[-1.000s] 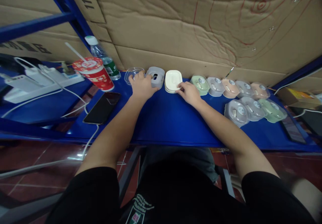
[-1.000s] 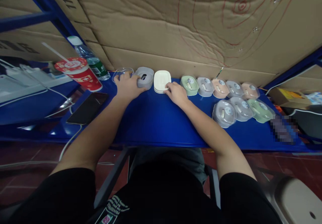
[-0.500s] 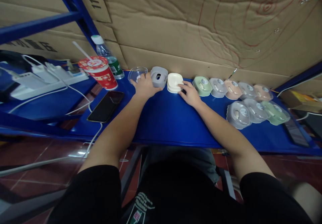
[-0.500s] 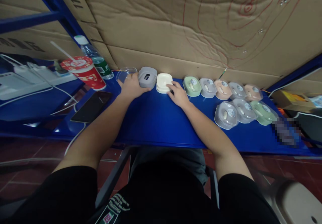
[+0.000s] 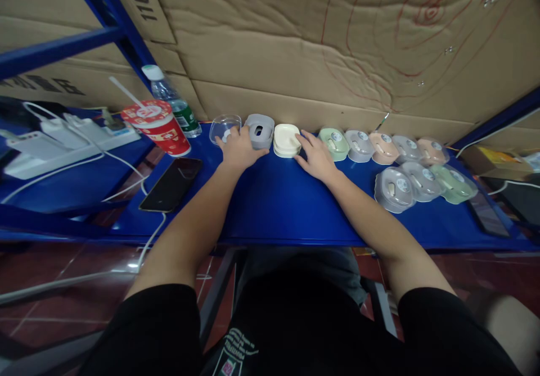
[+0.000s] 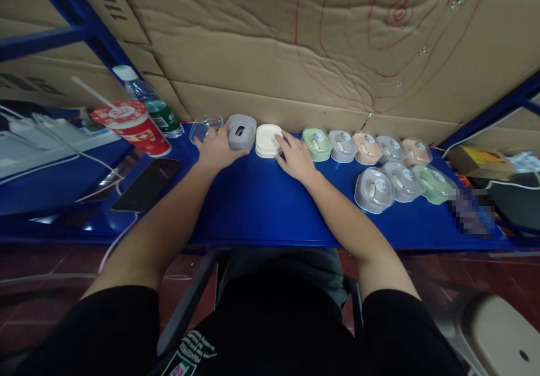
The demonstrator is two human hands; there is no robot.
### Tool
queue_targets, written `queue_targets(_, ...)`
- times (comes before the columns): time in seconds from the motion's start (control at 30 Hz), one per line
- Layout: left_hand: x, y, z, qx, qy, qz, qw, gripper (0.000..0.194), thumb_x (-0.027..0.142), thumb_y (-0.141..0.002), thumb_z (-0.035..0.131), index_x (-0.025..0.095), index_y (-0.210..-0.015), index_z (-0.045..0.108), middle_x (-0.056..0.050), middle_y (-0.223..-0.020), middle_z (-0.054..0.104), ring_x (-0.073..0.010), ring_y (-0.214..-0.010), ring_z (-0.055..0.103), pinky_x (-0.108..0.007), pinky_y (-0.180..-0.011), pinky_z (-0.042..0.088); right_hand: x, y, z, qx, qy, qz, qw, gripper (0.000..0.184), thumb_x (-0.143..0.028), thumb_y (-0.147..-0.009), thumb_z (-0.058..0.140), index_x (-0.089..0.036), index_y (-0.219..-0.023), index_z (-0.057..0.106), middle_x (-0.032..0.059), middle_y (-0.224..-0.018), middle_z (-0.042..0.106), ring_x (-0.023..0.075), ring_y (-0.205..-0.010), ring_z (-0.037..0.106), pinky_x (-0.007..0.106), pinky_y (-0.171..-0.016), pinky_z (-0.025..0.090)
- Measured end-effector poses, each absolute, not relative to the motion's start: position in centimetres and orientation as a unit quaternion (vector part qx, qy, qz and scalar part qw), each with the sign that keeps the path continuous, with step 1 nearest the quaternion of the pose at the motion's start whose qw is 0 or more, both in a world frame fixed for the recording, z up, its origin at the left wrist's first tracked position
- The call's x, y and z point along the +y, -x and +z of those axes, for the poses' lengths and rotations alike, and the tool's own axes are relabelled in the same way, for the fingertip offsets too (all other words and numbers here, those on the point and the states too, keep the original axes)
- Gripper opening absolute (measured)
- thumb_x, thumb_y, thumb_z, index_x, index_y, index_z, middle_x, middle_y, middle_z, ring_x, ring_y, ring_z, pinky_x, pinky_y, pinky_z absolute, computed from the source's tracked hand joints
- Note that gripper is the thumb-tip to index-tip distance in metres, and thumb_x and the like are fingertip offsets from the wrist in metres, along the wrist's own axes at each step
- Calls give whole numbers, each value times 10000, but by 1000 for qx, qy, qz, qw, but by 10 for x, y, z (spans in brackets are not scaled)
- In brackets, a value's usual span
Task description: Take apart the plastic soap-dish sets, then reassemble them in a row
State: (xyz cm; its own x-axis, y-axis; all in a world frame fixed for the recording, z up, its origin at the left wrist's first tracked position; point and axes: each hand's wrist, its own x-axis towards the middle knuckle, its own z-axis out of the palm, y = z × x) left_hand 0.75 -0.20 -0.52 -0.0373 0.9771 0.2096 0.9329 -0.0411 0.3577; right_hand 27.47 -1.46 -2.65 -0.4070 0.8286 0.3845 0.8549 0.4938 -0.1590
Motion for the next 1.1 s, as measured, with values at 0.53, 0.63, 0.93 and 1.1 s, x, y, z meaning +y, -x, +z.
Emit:
queue_targets(0.53, -14, -30, -4, 585, -773, 244, 13, 994, 682, -803, 801, 223, -1608, 438, -222, -1691, 383, -488, -1578, 319, -680, -1288, 216, -39, -342, -10, -794, 567, -48, 216, 632, -634, -908, 713, -190, -1356, 693, 208, -1524, 609, 464, -1454, 514, 722, -1215, 362)
queue_targets(0.63, -15, -34, -8, 549, -794, 260, 11, 974, 685, -800, 804, 233, -1593, 465, -221, -1658, 425, -502, -1541, 367, -680, -1259, 268, -42, -347, -3, -789, 568, 9, 233, 796, -633, -834, 780, -186, -1473, 625, 203, -1572, 566, 449, -1431, 548, 657, -1167, 461)
queue_targets(0.93, -23, -42, -11, 412, -858, 307, -6, 744, 524, -873, 807, 235, -1511, 555, -189, -1588, 538, -427, -1472, 490, -617, -1228, 347, -50, -347, 18, -775, 521, 36, 356, 545, -593, -856, 740, -244, -1274, 736, 127, -1293, 762, 368, -1166, 699, 584, -1031, 558)
queue_targets(1.1, -38, -52, -4, 328, -867, 373, -35, 473, 407, -981, 681, 239, -1420, 627, -148, -1453, 667, -333, -1352, 612, -536, -1148, 424, -60, -338, 26, -793, 426, 172, 401, 566, -726, -902, 678, -231, -1162, 767, 86, -1119, 812, 259, -941, 740, 422, -843, 593)
